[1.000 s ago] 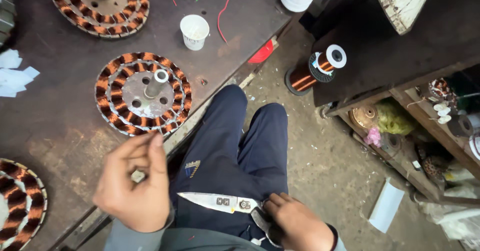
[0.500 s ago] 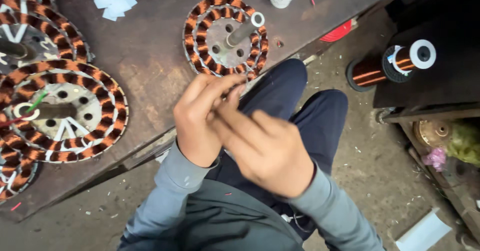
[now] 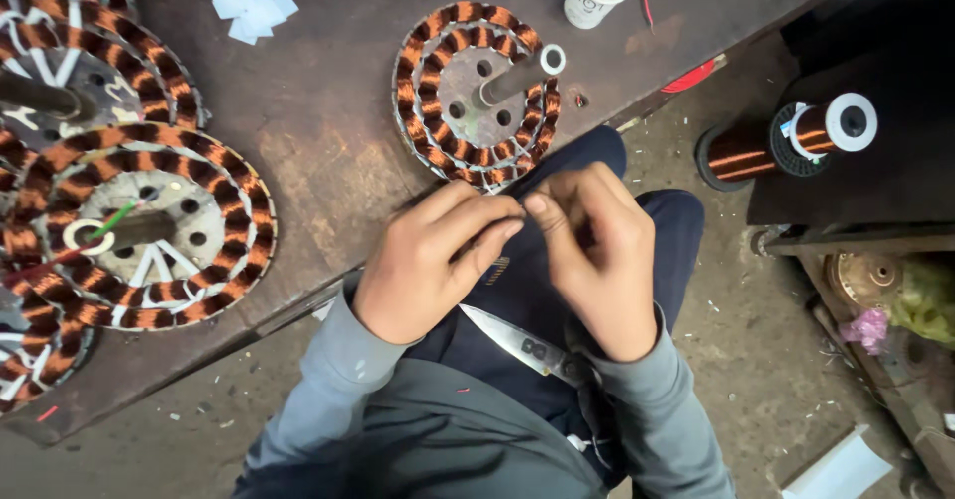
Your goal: The person sits on the floor and works on a motor stator, inserting white insulating tubes into the copper windings. They use scissors to trim excess wire and continue inserting tubes into the slots of the stator.
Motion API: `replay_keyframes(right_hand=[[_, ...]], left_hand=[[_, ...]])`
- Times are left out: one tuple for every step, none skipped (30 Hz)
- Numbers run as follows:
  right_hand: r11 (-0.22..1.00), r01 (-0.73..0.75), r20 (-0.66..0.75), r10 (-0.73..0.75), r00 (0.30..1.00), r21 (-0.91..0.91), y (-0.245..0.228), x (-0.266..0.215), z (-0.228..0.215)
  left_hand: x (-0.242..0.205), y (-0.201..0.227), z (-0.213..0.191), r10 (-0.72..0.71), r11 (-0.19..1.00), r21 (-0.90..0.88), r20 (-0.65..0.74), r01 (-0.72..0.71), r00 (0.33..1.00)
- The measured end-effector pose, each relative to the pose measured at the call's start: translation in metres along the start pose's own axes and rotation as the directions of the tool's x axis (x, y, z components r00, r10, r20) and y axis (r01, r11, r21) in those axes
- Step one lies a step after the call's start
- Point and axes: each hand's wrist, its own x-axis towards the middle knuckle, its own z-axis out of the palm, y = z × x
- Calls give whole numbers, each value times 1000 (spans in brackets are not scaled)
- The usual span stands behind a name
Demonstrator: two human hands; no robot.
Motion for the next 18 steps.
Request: replay_keyframes(right_hand=[[987,-73,-2,74,997,143,6,2,7],[949,-143,7,147,989,282,9,1,11],[910,-229,77,215,974,346,10,-3,13],[860,-314,152,276,949,401,8,-8,16],[796,-402,241,325,914,453,4,-13,20],[810,-398,227,329,916,431,0,-17,18],[821,-396,217,333,918,413,-5,-21,10],[831,-393,207,336,919,394,-10,-24,3],[829,-403,179,361,915,388,-12,-22,-2],[826,-414,150,386,910,383,-13,-20,-8],[826,-420,121,405,906,375,-12,-16,-11],[847,-363,117,346,931,387,-10,-11,-11],[864,-306,114,285,952,399,-7,-7,-6],[877,-248,110,222,969,411,-5,-4,0],[878,-260,113,234,966,402,-6,-5,6],[879,-272,115,246,962,392,-8,-7,11],[877,-288,123,260,958,384,-11,-11,16],[896,-262,96,244,965,359,-15,-15,18]], left_hand=[[2,-1,1,-51,995,-82,29,53,998],[3,-1,0,-60,992,-111,26,62,998],[4,-2,0,-71,987,-140,19,73,997],[5,-3,0,-83,982,-170,12,84,996],[4,-4,-1,-42,986,-162,-3,41,999],[3,-6,-1,-1,988,-153,-17,-2,1000],[1,-7,-2,37,989,-139,-29,-40,999],[-1,-8,-3,23,991,-131,-25,-26,999],[-2,-9,-2,15,992,-123,-27,-19,1000],[-3,-10,-2,8,993,-116,-30,-11,1000],[-4,-11,-2,-15,989,-145,-24,11,1000],[-4,-12,-1,-36,984,-175,-17,33,999],[-4,-13,-1,-58,977,-206,-12,55,998],[-5,-13,0,-19,977,-212,-34,11,999],[-4,-13,0,19,978,-207,-63,-31,998],[-4,-13,-1,57,977,-200,-89,-74,994],[-5,-13,-2,65,977,-195,-93,-83,993],[-6,-14,-2,74,978,-189,-97,-91,993]])
